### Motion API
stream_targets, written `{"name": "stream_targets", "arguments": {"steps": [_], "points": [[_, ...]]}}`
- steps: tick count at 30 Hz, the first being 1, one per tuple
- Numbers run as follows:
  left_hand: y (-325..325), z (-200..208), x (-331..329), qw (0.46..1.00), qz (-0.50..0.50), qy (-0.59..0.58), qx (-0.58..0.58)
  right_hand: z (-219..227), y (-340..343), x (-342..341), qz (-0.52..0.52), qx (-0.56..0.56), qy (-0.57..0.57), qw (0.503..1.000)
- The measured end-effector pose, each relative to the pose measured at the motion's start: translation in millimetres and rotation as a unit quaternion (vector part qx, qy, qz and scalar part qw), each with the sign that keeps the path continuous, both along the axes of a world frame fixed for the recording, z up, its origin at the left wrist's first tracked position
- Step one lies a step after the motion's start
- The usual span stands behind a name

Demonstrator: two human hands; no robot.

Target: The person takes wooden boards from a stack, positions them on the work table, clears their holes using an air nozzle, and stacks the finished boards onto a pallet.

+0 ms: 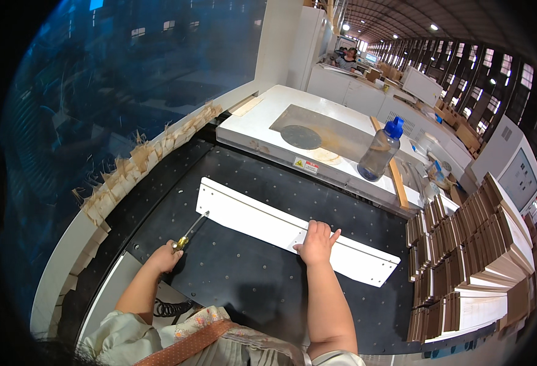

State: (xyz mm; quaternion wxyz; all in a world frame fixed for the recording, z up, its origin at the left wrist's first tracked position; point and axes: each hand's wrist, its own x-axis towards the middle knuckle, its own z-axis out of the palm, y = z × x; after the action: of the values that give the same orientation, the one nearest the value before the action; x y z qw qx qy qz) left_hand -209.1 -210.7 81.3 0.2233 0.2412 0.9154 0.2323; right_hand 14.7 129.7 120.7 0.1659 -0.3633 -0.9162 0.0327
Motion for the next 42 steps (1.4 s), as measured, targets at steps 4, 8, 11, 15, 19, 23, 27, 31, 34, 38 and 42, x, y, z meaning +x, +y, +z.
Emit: {"name": "stream_targets", "arguments": {"steps": [4, 8, 11, 15, 19, 23, 27, 31, 34, 38, 42], "points": [[0, -10, -2, 0.999, -0.017, 0.047, -0.020, -1, 1, 0, 0.006, -0.002, 0.004, 1.000], [3, 13, 2, 0.998, 0.004, -0.063, 0.012, -4, 5, 3, 0.003, 0.011, 0.006, 1.000], [-11, -4, -11, 0.997, 0.030, -0.065, 0.029, -1, 2, 0, 0.005, 0.007, 0.003, 1.000], [-11, -7, -15, 1.000, 0.018, 0.014, -0.001, 0, 3, -1, 0.002, 0.001, -0.004, 1.000], [-13, 1, -15, 0.999, 0.036, 0.013, 0.002, 0, 1, -1, 0.001, -0.003, 0.001, 1.000], [-10, 8, -16, 0.998, 0.043, -0.042, 0.021, -1, 1, 1, 0.000, -0.002, 0.002, 1.000], [-11, 8, -17, 0.998, 0.031, -0.048, 0.003, -1, 0, 1, -0.003, -0.001, 0.002, 1.000], [-12, 5, -16, 0.999, 0.033, -0.020, -0.006, 2, -1, -1, -0.002, -0.005, -0.006, 1.000], [-8, 4, -14, 0.999, 0.036, 0.020, 0.018, 2, -2, 0, -0.005, -0.005, -0.010, 1.000], [-6, 9, -16, 0.999, 0.037, -0.017, -0.013, 2, -3, -1, -0.007, -0.005, -0.009, 1.000], [-9, 23, 4, 0.999, -0.035, 0.028, -0.027, 2, -3, 1, -0.015, -0.005, -0.018, 1.000]]}}
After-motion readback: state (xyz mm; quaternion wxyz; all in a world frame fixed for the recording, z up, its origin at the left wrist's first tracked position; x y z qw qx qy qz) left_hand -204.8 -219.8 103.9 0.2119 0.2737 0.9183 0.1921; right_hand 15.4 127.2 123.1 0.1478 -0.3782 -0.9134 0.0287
